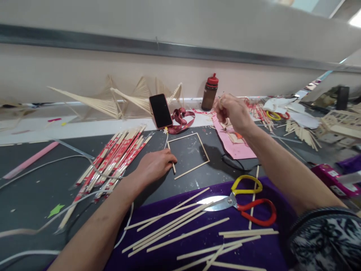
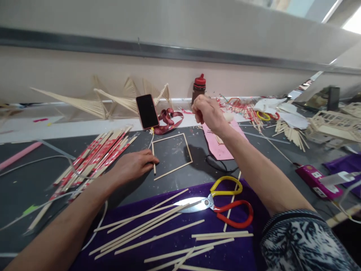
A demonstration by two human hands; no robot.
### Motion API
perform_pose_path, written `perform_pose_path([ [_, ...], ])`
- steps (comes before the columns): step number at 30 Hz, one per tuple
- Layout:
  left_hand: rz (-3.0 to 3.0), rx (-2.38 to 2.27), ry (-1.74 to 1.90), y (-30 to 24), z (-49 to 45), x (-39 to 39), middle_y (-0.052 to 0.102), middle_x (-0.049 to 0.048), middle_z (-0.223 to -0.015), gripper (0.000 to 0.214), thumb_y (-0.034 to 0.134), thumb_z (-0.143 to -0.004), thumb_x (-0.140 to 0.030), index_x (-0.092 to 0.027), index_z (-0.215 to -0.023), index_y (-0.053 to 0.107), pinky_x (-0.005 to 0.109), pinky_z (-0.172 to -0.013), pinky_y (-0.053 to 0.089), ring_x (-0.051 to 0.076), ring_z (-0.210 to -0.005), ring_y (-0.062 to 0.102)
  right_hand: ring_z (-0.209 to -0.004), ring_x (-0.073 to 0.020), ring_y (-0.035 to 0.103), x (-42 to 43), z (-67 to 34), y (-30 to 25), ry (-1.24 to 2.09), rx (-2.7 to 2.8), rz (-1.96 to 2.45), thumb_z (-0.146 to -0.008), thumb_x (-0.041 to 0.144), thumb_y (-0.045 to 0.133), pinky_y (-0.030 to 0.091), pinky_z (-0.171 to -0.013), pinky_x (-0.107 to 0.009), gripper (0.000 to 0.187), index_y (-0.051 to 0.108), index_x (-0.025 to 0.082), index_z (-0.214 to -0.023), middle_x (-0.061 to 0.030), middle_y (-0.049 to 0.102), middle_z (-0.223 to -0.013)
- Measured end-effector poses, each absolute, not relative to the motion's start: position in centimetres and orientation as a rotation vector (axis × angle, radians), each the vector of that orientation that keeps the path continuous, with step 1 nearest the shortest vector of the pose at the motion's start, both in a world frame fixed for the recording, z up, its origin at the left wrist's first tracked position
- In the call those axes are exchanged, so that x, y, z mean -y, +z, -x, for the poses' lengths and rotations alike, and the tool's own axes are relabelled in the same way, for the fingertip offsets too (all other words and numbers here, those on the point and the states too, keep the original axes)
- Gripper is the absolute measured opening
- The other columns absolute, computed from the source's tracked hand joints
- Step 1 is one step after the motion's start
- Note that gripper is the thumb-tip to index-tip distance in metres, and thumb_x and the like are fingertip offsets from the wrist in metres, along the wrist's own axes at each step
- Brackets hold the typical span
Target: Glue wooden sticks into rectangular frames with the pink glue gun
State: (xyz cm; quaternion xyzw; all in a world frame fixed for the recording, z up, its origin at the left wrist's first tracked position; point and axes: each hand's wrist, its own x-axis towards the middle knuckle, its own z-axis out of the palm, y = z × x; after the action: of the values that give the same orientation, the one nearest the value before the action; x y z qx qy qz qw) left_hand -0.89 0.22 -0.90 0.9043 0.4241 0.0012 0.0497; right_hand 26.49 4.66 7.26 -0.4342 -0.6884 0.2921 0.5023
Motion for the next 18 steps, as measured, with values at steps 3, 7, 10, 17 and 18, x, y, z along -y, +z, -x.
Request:
perform_pose_path([
  [3, -2.724, -1.310, -0.001, -0.7, 0.8, -0.2, 0.064, 0.0018, -0.100, 0.030, 0.042, -0.086, -0.027, -0.027, -0.101, 0.068, 0.024, -0.065, 0.042, 0.015, -0.083, 0.061, -0.041, -0.0073, 0.042, -7.6, -28.0, 6.1, 0.620, 1.741, 1.293, -0.079, 0.017, 0.040, 0.032, -0.042, -0.021, 0.021, 0.047, 0.018, -0.059, 0.0025, 0.046, -0.048],
  [7, -2.720, -1.307, 0.006, -0.6, 0.8, -0.1, 0.064, 0.0021, -0.101, 0.031, 0.041, -0.086, -0.029, -0.028, -0.102, 0.068, 0.025, -0.067, 0.043, 0.016, -0.082, 0.062, -0.053, -0.0093, 0.052, -10.4, -28.5, 5.4, 0.433, 1.823, 1.453, -0.078, 0.020, 0.047, 0.038, -0.051, -0.021, 0.014, 0.058, 0.014, -0.073, -0.0013, 0.058, -0.060],
  [10, -2.715, -1.316, -0.012, -0.6, 0.8, -0.1, 0.064, 0.0026, -0.102, 0.031, 0.041, -0.085, -0.028, -0.027, -0.101, 0.068, 0.026, -0.067, 0.044, 0.017, -0.082, 0.063, -0.070, -0.0125, 0.059, -11.9, -28.2, 4.9, 0.222, 1.973, 1.500, -0.073, 0.014, 0.051, 0.043, -0.064, -0.023, 0.019, 0.066, 0.014, -0.085, -0.0048, 0.067, -0.080],
  [17, -2.721, -1.326, -0.008, -0.9, 0.9, -0.2, 0.064, 0.0020, -0.105, 0.032, 0.040, -0.084, -0.026, -0.028, -0.102, 0.067, 0.025, -0.066, 0.044, 0.016, -0.081, 0.063, -0.088, -0.0177, 0.062, -13.1, -27.7, 3.1, 0.054, 2.000, 1.731, -0.076, 0.011, 0.047, 0.044, -0.077, -0.026, 0.030, 0.070, 0.014, -0.095, -0.0076, 0.070, -0.097],
  [18, -2.728, -1.322, -0.013, -0.9, 0.9, -0.2, 0.064, 0.0020, -0.104, 0.032, 0.040, -0.084, -0.026, -0.028, -0.102, 0.067, 0.026, -0.066, 0.044, 0.016, -0.081, 0.063, -0.085, -0.0166, 0.062, -13.0, -27.7, 3.1, 0.058, 1.994, 1.731, -0.077, 0.012, 0.046, 0.044, -0.076, -0.024, 0.030, 0.070, 0.014, -0.095, -0.0073, 0.070, -0.097],
])
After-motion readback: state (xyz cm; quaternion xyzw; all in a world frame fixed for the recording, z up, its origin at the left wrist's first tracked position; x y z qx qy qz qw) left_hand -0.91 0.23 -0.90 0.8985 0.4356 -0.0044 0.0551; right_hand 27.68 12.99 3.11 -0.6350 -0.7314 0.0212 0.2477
